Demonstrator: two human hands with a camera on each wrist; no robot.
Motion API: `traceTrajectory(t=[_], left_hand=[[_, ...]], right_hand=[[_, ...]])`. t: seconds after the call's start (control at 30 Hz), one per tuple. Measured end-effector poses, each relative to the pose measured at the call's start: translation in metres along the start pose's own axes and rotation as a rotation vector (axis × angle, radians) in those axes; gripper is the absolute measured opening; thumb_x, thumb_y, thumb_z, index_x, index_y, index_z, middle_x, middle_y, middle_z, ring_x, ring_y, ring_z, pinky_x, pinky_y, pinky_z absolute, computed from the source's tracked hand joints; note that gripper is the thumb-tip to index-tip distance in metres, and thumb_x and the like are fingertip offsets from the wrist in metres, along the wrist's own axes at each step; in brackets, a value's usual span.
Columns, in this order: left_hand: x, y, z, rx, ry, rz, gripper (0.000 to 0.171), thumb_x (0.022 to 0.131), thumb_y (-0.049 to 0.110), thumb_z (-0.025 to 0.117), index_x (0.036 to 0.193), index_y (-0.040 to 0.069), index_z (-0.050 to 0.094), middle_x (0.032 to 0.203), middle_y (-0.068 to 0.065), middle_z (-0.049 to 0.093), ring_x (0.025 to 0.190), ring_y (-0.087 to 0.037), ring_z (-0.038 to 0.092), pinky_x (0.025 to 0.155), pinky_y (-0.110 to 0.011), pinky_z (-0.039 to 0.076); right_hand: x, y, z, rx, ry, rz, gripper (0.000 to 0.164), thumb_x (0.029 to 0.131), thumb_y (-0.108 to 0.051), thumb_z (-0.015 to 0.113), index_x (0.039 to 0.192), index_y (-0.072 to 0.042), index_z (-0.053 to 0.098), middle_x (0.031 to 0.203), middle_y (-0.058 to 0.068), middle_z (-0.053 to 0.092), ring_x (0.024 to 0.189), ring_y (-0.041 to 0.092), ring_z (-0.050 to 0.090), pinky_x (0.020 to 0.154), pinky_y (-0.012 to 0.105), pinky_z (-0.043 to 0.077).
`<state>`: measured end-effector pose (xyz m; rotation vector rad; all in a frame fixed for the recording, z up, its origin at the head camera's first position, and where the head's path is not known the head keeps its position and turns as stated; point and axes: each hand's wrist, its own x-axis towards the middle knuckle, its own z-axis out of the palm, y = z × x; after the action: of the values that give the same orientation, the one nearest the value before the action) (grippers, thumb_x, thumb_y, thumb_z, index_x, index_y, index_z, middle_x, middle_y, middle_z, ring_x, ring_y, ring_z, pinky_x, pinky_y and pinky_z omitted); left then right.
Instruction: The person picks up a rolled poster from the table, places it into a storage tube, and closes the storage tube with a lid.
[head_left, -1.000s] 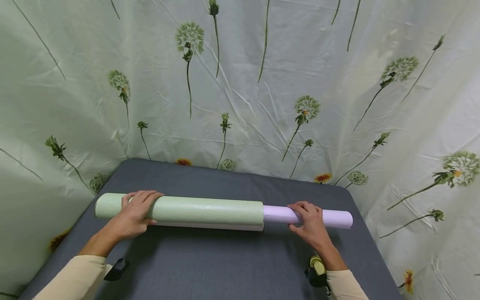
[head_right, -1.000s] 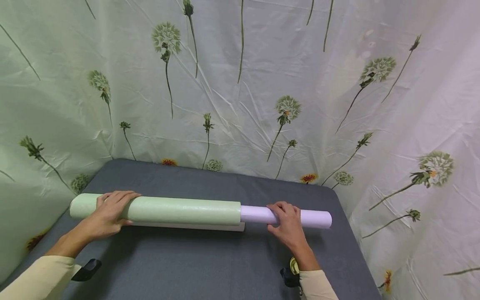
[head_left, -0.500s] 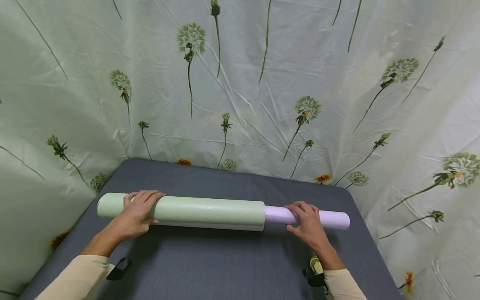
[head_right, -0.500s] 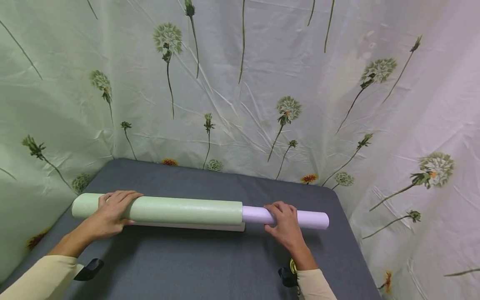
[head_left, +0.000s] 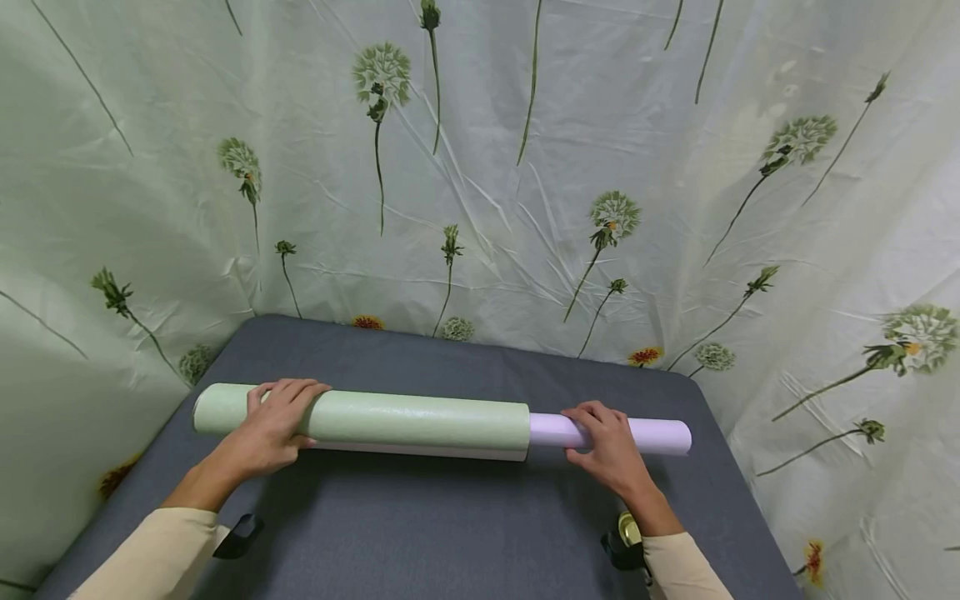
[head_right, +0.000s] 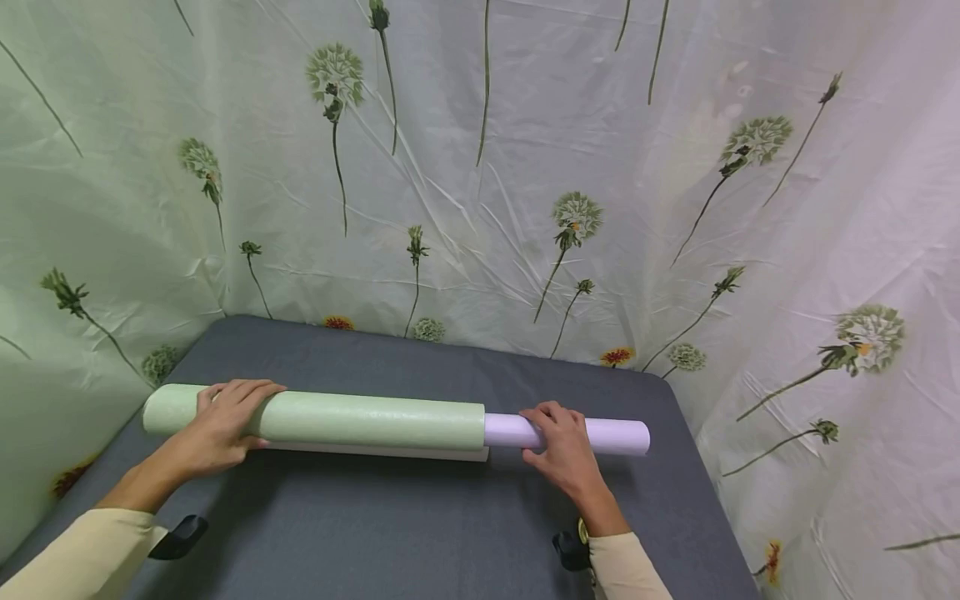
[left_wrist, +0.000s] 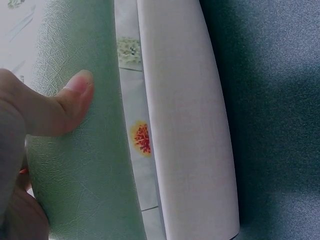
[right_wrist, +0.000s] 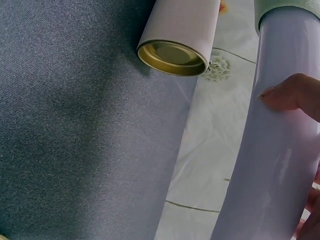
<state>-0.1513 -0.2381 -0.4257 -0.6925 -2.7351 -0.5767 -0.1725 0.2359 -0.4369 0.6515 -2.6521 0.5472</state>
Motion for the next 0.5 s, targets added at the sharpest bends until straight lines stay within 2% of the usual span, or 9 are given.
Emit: traceTrajectory(t=[0.2,0.5], left_hand=[[0.0018,-0.0005,-0.0024,0.000,-0.015,-0.010,0.068,0.064,0.000,0.085,0.124,-0.001,0.054,0.123,-0.022,0.054,0.114,-0.042,0.046,0.088,-0.068,0.021],[0.0007,-0.0009,0.0010,0.019,0.005,0.009,0.068,0.062,0.000,0.086,0.123,-0.001,0.054,0.121,-0.020,0.055,0.112,-0.041,0.047,0.088,-0.064,0.023]], right_hand=[[0.0038,-0.0017,0.0027,-0.003,-0.003,-0.020,0.052,0.059,-0.007,0.090,0.107,-0.008,0.069,0.100,0.009,0.061,0.092,0.030,0.059,0.090,0.057,0.038],[0.0083,-0.0063,0.0047,-0.018,0.025,-0.072,0.054,0.056,-0.007,0.091,0.106,-0.008,0.069,0.099,0.010,0.062,0.091,0.031,0.060,0.088,0.058,0.039]])
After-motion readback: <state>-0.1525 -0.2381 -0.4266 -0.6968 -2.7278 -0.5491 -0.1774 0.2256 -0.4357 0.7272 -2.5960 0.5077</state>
